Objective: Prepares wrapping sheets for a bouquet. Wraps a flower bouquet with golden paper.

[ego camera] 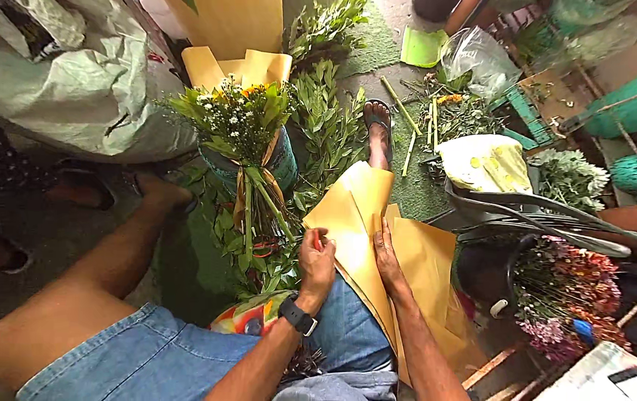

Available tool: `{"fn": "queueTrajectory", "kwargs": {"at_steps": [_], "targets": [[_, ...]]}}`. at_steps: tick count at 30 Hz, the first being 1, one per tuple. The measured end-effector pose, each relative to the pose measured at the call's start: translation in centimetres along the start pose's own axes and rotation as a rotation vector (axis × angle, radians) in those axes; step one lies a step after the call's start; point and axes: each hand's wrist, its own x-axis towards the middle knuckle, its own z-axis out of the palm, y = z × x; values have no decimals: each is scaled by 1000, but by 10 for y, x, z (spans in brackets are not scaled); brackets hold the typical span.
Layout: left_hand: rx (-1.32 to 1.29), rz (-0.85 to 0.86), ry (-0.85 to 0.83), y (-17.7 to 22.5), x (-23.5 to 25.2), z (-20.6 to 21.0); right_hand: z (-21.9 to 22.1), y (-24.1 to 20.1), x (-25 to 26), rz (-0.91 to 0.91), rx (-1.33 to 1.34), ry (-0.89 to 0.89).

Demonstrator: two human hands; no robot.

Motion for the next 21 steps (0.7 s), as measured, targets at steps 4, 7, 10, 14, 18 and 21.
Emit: {"fn": "queueTrajectory", "kwargs": {"at_steps": [4, 7, 10, 14, 18, 21], "targets": [[60, -246, -60, -14, 3, -28, 1, 8, -13, 124, 191, 88], [-265, -369, -249, -9, 0, -21, 0, 9, -23, 174, 237, 113], [-290, -325, -273, -2, 6, -4, -15, 14, -31, 144, 153, 225], [-244, -241, -375, 7, 1, 11, -51, -6, -58, -100, -64, 538], [-197, -93, -481, 6, -14, 28, -59, -44, -91, -372, -265, 476], [-197, -5, -537, 8, -20, 30, -45, -38, -91, -349, -485, 363]]}}
